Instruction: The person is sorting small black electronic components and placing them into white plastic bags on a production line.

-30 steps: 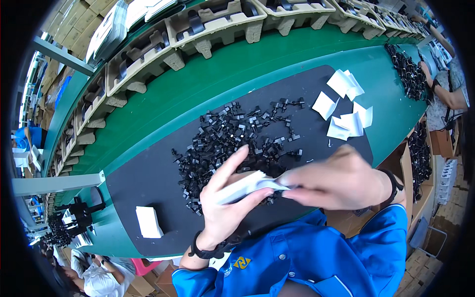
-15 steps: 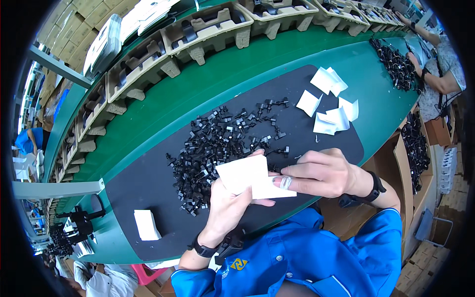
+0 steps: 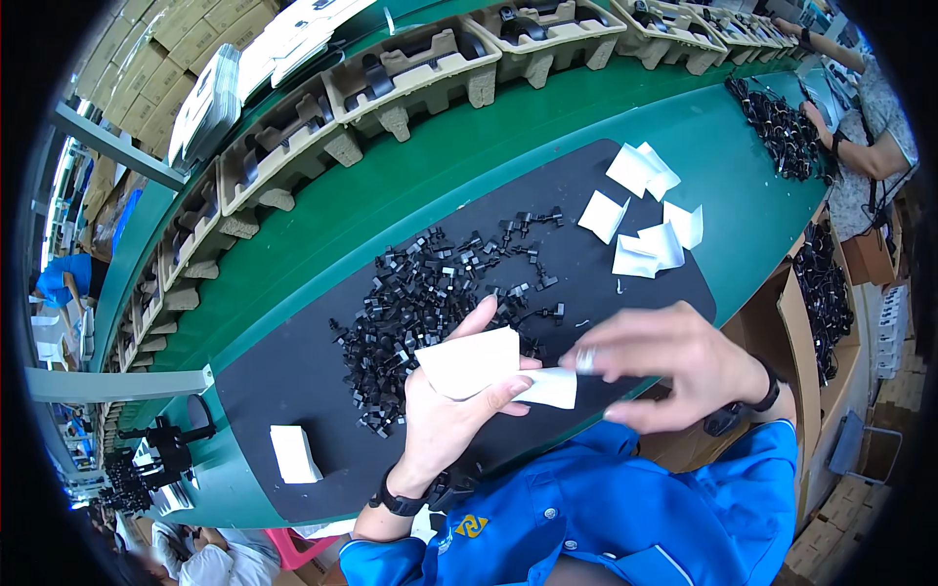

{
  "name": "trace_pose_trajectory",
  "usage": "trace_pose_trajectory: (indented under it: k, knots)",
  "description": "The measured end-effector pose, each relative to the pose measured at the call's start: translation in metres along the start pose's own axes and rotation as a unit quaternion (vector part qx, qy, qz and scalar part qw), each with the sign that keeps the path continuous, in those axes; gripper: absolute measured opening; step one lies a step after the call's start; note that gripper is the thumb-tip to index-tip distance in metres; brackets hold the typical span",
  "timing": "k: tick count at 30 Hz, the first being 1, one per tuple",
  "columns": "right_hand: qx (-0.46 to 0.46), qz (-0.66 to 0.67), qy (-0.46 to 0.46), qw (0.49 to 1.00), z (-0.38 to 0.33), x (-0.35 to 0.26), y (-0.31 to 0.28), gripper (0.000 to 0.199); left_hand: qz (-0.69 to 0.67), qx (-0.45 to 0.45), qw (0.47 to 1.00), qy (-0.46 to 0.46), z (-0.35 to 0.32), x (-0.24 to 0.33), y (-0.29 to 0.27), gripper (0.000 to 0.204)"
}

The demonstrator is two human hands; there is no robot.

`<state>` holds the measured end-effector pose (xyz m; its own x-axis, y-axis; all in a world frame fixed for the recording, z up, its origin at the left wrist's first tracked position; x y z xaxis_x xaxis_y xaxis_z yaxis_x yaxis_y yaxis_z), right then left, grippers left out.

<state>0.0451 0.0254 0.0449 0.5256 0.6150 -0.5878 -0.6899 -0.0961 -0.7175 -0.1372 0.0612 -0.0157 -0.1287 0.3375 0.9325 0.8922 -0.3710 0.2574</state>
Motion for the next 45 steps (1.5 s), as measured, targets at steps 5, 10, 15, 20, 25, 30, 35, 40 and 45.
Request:
trace_pose_trajectory:
  k: [5, 10, 15, 20, 25, 30, 35, 40, 45]
  knots:
    - [-0.002, 0.18, 0.173, 0.968, 0.001, 0.031, 0.005, 0.019, 0.034, -0.01, 0.999, -0.005, 0.013, 0.009, 0.023, 0.068]
    - [0.125, 0.163, 0.016, 0.979, -0.005, 0.038, -0.006, 0.013, 0.101, 0.092, 0.982, 0.133, 0.005, 0.017, 0.039, 0.074]
    - [-0.037, 0.191, 0.145, 0.97, -0.024, 0.059, -0.023, 0.019, 0.361, -0.006, 0.9, 0.245, 0.028, 0.028, 0.08, 0.029]
    - [-0.019, 0.137, 0.095, 0.986, -0.033, 0.086, -0.085, 0.013, 0.161, 0.054, 0.985, 0.04, 0.06, 0.018, 0.094, 0.033]
    - [0.272, -0.19, 0.197, 0.923, -0.038, 0.239, -0.298, 0.009, 0.119, 0.303, 0.944, 0.054, 0.078, 0.036, 0.032, 0.035]
    - [0.353, -0.556, 0.264, 0.704, -0.068, 0.426, -0.436, 0.021, 0.128, 0.284, 0.949, 0.054, 0.125, 0.065, 0.084, 0.031]
    - [0.28, -0.572, 0.335, 0.694, -0.055, 0.541, -0.447, 0.023, 0.151, 0.323, 0.933, 0.048, 0.147, 0.067, 0.095, 0.026]
    - [0.225, -0.557, 0.386, 0.7, -0.031, 0.555, -0.45, 0.012, 0.174, 0.354, 0.918, 0.022, 0.163, 0.06, 0.09, 0.022]
    - [0.254, -0.613, 0.361, 0.655, -0.03, 0.575, -0.442, 0.011, 0.189, 0.365, 0.911, -0.002, 0.172, 0.053, 0.081, 0.018]
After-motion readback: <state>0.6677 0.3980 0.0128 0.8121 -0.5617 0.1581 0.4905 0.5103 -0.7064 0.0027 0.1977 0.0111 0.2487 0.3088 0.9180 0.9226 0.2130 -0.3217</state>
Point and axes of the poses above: each hand's wrist, its own z-axis towards the middle knuckle, its own y-axis out of the palm, x = y × z, the point moved 5 cm from there along z, towards the middle knuckle, and after that the axes turned 5 degrees about x, right-handed, at the moved point
